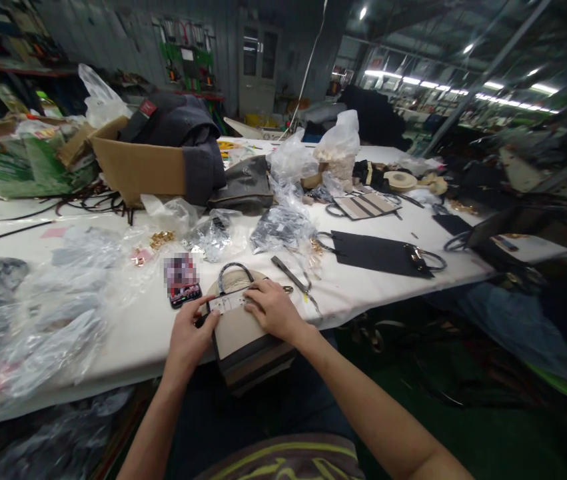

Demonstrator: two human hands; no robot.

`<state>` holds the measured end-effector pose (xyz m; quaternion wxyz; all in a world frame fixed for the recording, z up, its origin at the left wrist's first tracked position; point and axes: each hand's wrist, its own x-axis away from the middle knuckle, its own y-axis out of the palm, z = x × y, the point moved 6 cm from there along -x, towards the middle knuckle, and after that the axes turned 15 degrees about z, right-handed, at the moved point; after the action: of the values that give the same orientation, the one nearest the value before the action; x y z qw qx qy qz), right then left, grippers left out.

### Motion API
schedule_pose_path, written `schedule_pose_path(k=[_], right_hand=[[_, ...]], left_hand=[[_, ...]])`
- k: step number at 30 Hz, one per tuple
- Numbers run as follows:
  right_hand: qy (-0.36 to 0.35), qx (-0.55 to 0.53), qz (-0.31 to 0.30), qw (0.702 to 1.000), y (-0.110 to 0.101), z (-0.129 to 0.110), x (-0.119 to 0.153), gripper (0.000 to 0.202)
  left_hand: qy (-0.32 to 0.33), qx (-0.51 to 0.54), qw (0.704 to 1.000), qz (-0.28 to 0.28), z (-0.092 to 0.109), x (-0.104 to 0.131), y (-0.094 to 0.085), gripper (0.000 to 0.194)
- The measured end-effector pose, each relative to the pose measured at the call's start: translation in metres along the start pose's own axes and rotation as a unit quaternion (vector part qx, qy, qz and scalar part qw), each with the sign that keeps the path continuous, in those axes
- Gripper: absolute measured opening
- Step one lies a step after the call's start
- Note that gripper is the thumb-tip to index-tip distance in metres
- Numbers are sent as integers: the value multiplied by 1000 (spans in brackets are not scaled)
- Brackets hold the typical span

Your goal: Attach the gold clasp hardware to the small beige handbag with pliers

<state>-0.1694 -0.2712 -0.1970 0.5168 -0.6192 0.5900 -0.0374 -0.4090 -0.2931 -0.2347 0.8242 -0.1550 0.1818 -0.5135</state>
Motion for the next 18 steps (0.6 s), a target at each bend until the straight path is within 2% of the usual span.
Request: schedule_pose_path(k=[4,7,13,18], right_hand=[[5,-13,10,1000,4,1,3,44],[10,-23,14,1000,4,3,4,51],[-5,-13,4,1000,3,-1,2,13],[-1,-21,-1,1000,5,-1,1,12]], left_hand=[[-53,11,998,-39,-5,-9,1,69],[-62,19,997,-42,-4,-9,4,72],[-57,17,998,-38,-2,-9,5,70],[-55,-3,997,-56,-1,-12,5,71]])
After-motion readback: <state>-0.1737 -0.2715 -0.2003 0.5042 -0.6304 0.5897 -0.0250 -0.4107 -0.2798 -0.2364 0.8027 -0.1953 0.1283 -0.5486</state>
